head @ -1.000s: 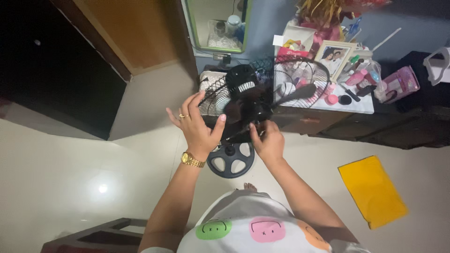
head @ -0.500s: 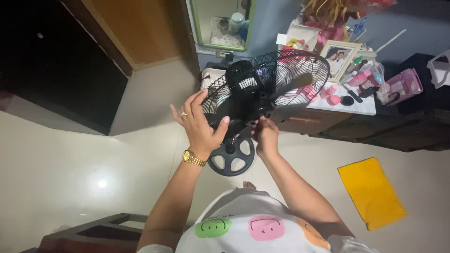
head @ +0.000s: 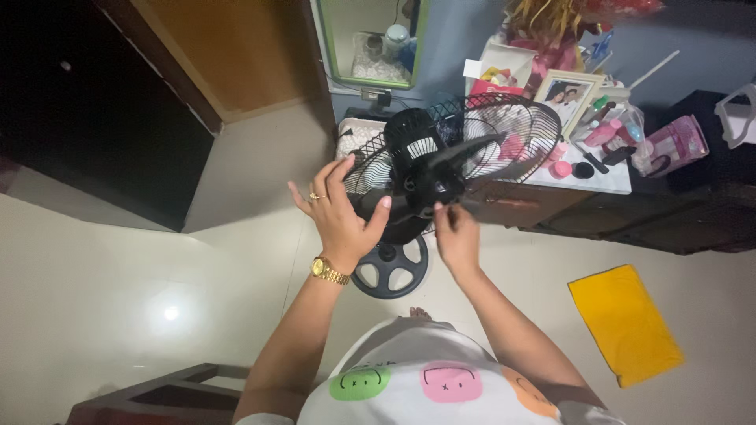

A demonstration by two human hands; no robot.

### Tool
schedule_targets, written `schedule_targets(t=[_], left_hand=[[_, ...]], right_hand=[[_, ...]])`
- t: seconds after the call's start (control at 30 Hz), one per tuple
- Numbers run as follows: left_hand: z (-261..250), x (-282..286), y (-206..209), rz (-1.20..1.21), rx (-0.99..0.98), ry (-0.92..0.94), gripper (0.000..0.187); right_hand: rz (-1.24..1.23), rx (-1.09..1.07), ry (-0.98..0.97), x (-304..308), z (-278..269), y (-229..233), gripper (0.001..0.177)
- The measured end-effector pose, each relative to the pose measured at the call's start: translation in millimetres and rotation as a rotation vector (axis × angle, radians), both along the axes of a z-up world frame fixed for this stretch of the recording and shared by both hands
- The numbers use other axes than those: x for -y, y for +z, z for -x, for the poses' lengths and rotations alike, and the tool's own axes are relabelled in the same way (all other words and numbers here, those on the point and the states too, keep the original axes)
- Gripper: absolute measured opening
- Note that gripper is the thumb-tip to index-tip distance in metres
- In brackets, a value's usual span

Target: The person assembles a standing fan by attaching the fan blades to the motor hub and securing them with a nut. They then attach the front grill and adjust the fan head.

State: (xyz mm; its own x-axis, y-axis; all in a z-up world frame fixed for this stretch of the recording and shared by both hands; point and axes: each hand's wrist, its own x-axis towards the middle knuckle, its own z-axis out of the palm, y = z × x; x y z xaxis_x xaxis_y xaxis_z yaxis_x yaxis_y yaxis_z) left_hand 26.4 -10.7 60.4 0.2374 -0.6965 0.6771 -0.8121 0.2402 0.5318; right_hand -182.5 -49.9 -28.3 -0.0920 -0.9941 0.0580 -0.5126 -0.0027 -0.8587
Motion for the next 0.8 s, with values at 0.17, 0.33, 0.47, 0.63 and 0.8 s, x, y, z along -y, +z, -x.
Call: schedule_targets(t=[0.17, 0.33, 0.47, 0.63, 0.8], left_hand=[[-3, -5, -3, -0.005, -0.011, -0.010, 0.076], [-4, -8, -1, 0.001, -0.018, -0.028, 0.075], [-5, -9, 1, 0.011, -0.020, -0.039, 0.072], [-4, -8, 3, 0.029, -0.015, -0.048, 0.071], [-7, -3, 4, 0.037, -0.016, -0.056, 0.065]], right_hand=[[0.554, -0.304, -0.089, -16, 2, 11, 0.056], [0.609, -0.216, 0.025, -16, 2, 19, 0.071], [0.675, -0.300, 0.061, -18, 0, 20, 0.086], [0.588, -0.146, -0.019, -13, -7, 6, 0.096], [0.227, 0.311, -0.183, 9, -21, -11, 0.077]])
